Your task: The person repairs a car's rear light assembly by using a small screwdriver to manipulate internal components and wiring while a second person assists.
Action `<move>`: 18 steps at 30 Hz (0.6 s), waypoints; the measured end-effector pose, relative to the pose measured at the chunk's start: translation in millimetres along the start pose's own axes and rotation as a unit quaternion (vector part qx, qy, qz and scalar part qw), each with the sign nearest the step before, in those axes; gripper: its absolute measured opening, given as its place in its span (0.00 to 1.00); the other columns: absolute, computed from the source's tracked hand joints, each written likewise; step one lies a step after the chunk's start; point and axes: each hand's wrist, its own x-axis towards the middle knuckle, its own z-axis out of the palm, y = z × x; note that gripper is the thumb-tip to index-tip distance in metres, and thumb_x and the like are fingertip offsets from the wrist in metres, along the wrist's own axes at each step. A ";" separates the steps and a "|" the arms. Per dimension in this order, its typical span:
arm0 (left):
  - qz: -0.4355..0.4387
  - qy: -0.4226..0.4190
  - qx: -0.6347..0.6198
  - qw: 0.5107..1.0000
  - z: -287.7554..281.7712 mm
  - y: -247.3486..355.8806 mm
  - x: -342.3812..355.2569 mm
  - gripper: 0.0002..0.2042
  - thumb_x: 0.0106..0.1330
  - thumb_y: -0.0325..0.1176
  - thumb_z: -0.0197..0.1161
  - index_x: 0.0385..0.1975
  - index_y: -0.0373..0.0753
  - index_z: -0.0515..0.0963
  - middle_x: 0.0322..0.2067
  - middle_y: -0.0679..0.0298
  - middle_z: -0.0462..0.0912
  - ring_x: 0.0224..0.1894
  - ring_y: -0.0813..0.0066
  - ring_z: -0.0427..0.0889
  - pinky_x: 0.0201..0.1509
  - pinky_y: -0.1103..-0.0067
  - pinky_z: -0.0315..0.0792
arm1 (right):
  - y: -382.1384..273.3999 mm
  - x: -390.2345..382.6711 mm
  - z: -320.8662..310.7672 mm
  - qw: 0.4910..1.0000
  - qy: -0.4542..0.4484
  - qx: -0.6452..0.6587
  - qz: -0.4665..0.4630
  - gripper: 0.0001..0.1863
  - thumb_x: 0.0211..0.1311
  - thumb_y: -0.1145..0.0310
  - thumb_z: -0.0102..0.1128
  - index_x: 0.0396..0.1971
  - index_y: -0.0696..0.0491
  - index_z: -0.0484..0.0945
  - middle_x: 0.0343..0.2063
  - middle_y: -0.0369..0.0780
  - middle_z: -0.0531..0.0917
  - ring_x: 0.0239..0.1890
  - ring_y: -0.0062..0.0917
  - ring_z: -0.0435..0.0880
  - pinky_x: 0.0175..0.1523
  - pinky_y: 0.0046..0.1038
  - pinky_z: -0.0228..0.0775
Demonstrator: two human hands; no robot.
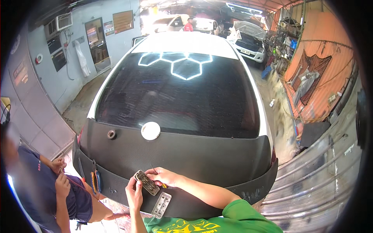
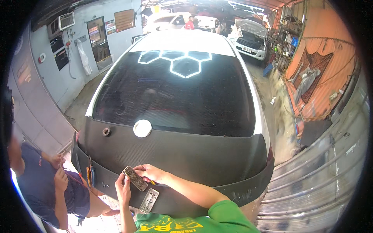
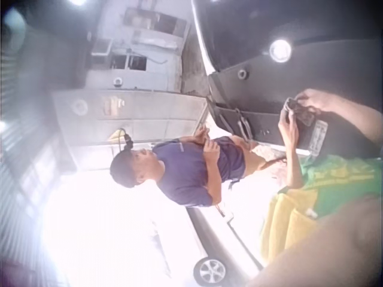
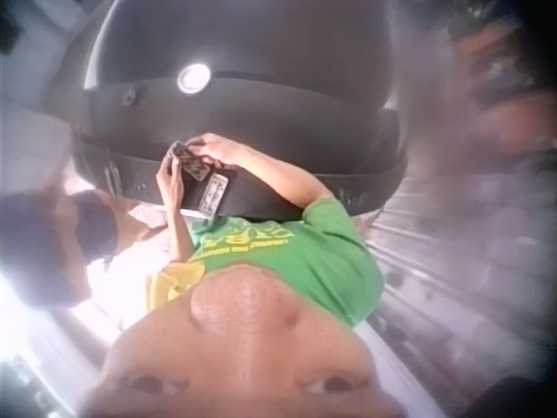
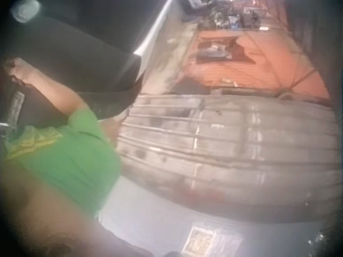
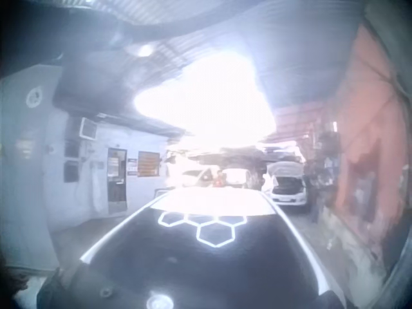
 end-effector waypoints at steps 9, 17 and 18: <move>-0.007 -0.026 -0.098 0.995 4.7 -2.1 -4.0 0.19 0.72 0.38 0.67 0.55 0.31 0.78 0.41 0.68 0.83 0.45 0.79 0.78 0.54 0.79 0.72 | -0.5 -1.8 -1.2 0.999 0.004 0.046 -0.018 0.15 0.76 0.61 0.60 0.53 0.56 0.80 0.29 0.27 0.80 0.21 0.08 0.70 0.26 0.13 0.62; 0.016 -0.065 -0.108 0.992 -5.0 -9.5 -3.7 0.31 0.68 0.48 0.71 0.61 0.30 0.74 0.54 0.62 0.80 0.55 0.74 0.77 0.62 0.75 0.71 | -12.3 -1.8 7.0 0.999 0.038 -0.014 -0.008 0.13 0.71 0.58 0.67 0.46 0.52 0.83 0.31 0.29 0.84 0.23 0.07 0.73 0.25 0.14 0.64; -0.012 -0.085 -0.164 0.983 -9.3 -12.1 -3.4 0.37 0.64 0.50 0.74 0.65 0.30 0.71 0.57 0.62 0.79 0.59 0.72 0.77 0.66 0.73 0.69 | -17.5 -2.8 17.9 0.998 0.049 0.020 -0.019 0.14 0.70 0.57 0.69 0.43 0.51 0.83 0.34 0.29 0.84 0.28 0.09 0.78 0.28 0.15 0.68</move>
